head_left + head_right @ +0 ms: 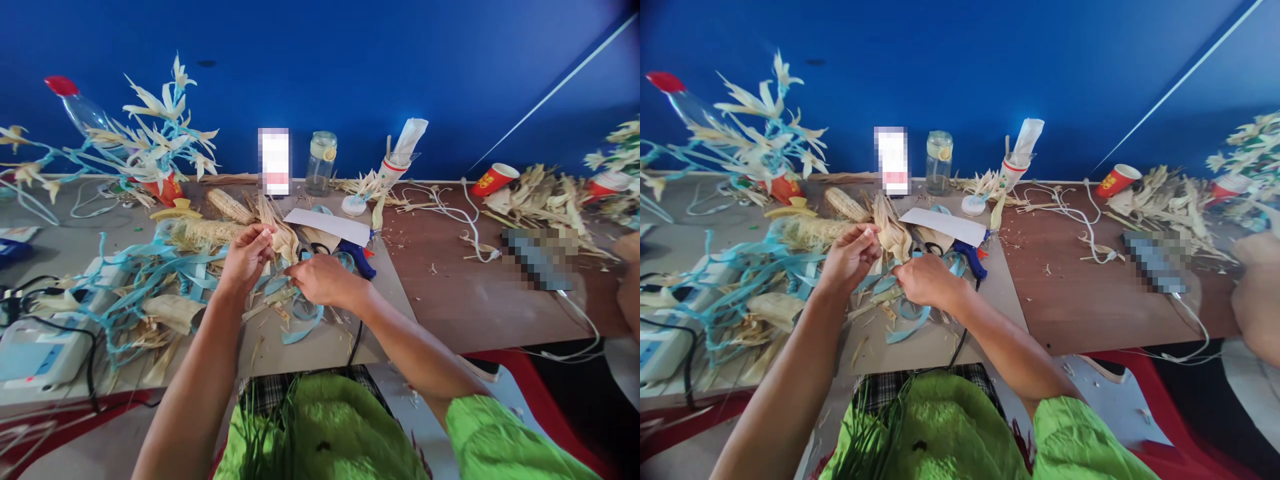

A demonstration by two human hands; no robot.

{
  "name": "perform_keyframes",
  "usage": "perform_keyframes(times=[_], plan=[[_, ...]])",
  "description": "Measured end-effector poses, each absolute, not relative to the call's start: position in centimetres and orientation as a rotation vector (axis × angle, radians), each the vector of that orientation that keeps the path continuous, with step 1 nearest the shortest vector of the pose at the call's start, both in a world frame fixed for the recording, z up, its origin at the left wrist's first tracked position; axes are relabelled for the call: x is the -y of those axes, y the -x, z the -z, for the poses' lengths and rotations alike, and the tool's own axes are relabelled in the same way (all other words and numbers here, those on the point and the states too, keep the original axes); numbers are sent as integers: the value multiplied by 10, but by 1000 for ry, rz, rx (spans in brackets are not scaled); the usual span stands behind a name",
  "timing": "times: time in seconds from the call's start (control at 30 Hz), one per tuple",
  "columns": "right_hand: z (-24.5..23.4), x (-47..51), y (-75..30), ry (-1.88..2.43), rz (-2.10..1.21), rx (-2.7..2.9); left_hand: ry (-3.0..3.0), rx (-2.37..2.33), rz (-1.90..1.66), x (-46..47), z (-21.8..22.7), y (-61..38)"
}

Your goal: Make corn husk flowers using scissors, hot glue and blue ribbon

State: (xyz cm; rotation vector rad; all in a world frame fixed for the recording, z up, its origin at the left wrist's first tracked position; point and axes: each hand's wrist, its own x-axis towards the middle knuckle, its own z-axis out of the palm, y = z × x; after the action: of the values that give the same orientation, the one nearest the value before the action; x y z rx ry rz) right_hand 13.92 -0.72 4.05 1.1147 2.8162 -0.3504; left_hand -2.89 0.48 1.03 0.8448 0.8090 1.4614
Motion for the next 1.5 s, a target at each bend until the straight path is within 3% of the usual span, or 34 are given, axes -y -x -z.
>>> perform_keyframes(times=[0.57,0.83,1.03,1.3,1.5], plan=[[-45,3,-165,-1401,217,-2570,-820,-863,-1432,-5,-12,26],[-42,-5,-173,-1547,410,-2764,-846,-878,-1426,-6,-7,27],[-45,0,-161,-1326,541,-2697,-848,-893,-1428,-6,-8,25],[-31,8,-138,-1404,201,-2760,-892,-932,-1409,-5,-9,23],[-22,9,-137,-1436,212,-2771,-892,-956,-1410,-4,-11,23]])
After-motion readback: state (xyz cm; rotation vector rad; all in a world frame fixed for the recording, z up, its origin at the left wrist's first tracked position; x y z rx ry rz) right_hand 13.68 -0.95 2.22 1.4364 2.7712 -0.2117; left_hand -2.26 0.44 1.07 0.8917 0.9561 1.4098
